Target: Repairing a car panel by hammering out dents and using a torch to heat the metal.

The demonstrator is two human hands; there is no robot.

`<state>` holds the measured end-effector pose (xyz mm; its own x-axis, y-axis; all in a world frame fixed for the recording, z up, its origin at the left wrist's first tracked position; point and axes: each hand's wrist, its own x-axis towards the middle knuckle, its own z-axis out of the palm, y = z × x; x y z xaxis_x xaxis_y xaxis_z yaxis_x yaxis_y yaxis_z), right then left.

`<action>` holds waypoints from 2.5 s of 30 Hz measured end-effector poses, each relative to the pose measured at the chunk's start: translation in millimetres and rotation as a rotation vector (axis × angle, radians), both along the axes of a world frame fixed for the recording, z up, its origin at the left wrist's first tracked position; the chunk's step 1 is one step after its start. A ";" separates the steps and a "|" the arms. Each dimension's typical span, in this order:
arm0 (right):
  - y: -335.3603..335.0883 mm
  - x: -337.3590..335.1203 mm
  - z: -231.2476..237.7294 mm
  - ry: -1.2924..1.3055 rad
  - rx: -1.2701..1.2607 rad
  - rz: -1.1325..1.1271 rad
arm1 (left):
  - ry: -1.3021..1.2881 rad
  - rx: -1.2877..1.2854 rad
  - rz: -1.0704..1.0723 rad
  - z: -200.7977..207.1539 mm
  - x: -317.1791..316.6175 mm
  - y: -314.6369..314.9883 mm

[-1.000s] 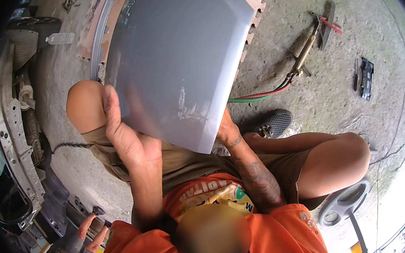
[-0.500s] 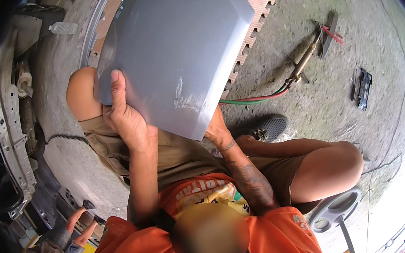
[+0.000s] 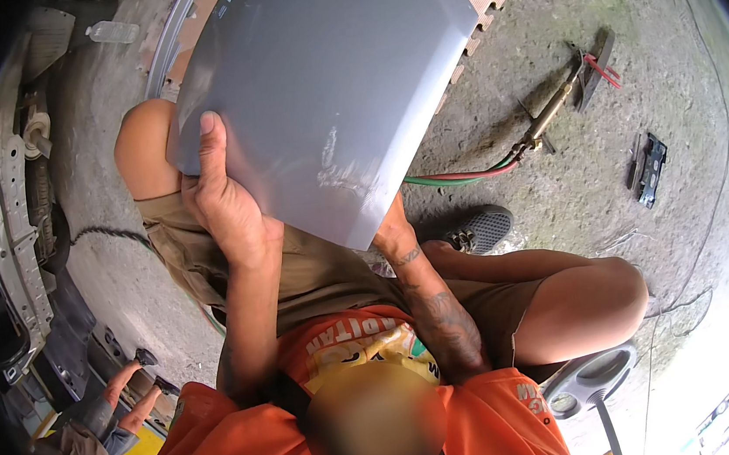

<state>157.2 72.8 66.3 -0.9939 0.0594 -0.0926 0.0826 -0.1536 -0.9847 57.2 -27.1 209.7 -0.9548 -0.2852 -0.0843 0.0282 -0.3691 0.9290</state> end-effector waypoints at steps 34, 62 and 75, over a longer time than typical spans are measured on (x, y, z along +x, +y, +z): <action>-1.5 -9.5 -41.9 -0.004 -0.264 -0.109 | -0.131 0.114 0.085 27.2 12.5 18.2; -22.9 -20.6 -23.5 -0.032 -0.326 -0.126 | 0.109 -0.194 0.095 -10.6 3.4 6.0; -17.7 -33.5 10.3 -0.100 -0.293 -0.146 | 0.027 -0.145 0.071 11.5 3.7 21.5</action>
<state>123.7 55.2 76.5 -0.9620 0.1566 -0.2237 0.1332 -0.4459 -0.8851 60.9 -5.5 221.2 -0.9332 -0.3591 -0.0122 0.0748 -0.2273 0.9710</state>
